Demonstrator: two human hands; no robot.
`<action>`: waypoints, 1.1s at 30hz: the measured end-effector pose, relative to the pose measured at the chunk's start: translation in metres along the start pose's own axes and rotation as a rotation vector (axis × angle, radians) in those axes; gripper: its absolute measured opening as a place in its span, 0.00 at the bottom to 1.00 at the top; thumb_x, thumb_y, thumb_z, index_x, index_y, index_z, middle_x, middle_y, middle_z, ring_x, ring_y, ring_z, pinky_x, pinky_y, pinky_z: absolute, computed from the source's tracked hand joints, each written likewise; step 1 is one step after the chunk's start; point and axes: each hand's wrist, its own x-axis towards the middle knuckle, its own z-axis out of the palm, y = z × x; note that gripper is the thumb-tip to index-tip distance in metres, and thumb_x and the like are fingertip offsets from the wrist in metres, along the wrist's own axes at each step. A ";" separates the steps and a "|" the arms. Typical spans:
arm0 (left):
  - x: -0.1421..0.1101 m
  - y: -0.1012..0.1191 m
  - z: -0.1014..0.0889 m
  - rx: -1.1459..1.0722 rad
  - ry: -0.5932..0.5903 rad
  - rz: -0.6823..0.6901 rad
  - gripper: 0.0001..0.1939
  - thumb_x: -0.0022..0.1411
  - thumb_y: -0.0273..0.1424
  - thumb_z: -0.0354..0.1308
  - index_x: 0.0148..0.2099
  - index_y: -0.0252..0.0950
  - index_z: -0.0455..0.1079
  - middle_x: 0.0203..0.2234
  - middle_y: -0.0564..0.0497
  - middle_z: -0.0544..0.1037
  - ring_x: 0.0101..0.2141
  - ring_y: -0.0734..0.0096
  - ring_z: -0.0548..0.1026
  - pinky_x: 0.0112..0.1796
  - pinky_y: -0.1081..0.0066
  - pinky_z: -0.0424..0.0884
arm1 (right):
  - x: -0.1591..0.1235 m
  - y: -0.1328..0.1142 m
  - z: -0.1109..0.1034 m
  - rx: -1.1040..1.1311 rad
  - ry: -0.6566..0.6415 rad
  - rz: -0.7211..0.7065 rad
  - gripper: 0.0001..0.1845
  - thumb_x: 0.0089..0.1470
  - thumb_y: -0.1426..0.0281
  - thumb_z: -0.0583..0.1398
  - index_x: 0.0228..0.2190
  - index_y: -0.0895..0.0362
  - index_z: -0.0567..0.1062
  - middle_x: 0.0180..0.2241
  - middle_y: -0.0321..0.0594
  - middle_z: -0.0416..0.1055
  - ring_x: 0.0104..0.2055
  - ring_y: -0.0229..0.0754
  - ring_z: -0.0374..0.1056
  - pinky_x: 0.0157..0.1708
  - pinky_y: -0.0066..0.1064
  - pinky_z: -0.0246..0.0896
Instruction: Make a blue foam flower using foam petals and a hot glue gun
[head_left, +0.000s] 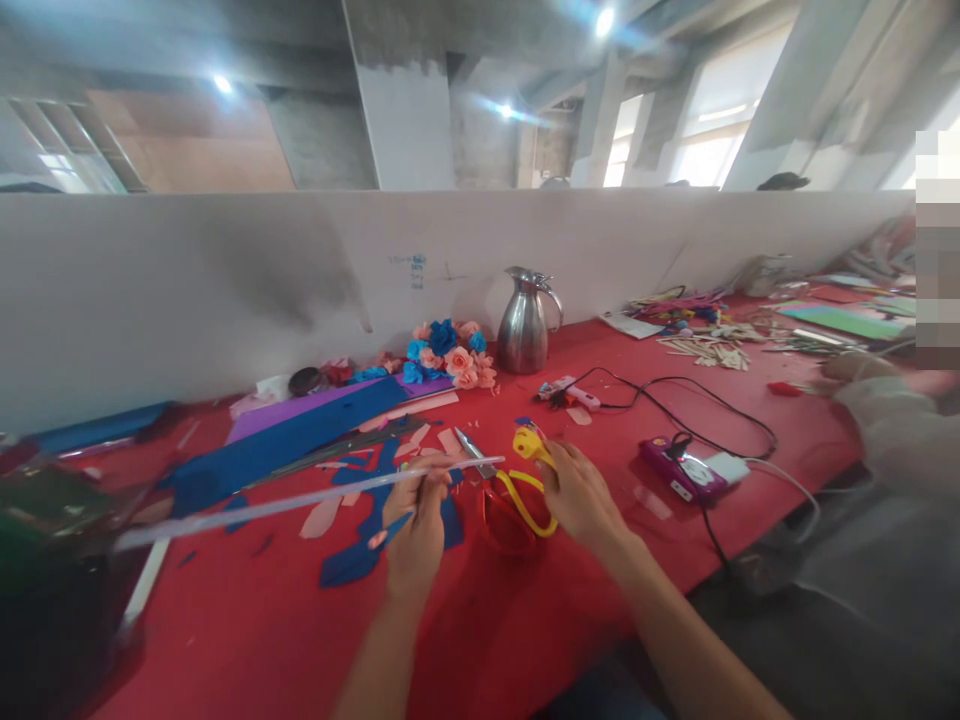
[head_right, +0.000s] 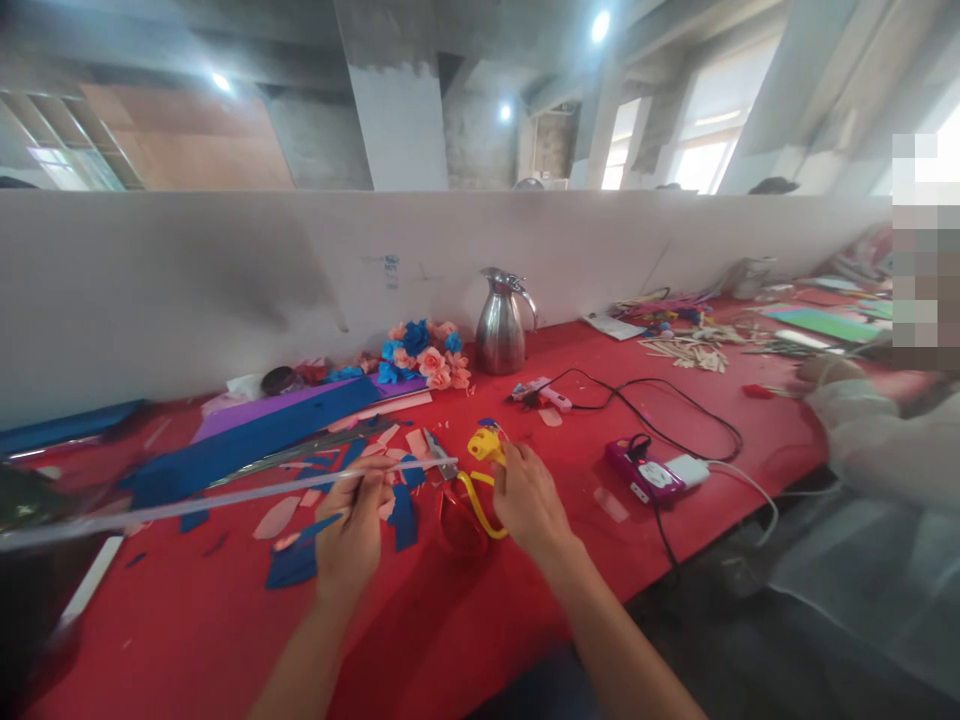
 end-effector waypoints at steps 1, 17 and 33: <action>-0.001 0.002 -0.001 0.004 0.023 0.039 0.08 0.55 0.37 0.60 0.31 0.38 0.74 0.22 0.54 0.69 0.23 0.74 0.63 0.25 0.74 0.60 | -0.002 -0.005 -0.003 0.030 0.009 -0.018 0.17 0.57 0.72 0.50 0.46 0.61 0.71 0.42 0.51 0.73 0.43 0.48 0.69 0.43 0.37 0.63; -0.012 0.012 -0.004 0.127 -0.071 0.335 0.07 0.56 0.36 0.60 0.30 0.42 0.77 0.24 0.51 0.75 0.26 0.68 0.70 0.34 0.68 0.66 | -0.012 -0.027 -0.008 0.095 -0.013 -0.018 0.17 0.58 0.71 0.50 0.45 0.61 0.72 0.41 0.52 0.73 0.43 0.50 0.69 0.44 0.39 0.63; -0.027 0.013 0.015 0.134 -0.080 0.714 0.06 0.60 0.28 0.57 0.34 0.38 0.76 0.25 0.50 0.77 0.28 0.70 0.73 0.35 0.70 0.70 | -0.010 -0.031 -0.007 0.043 -0.023 -0.055 0.15 0.58 0.72 0.50 0.43 0.62 0.72 0.41 0.52 0.74 0.41 0.47 0.71 0.42 0.35 0.65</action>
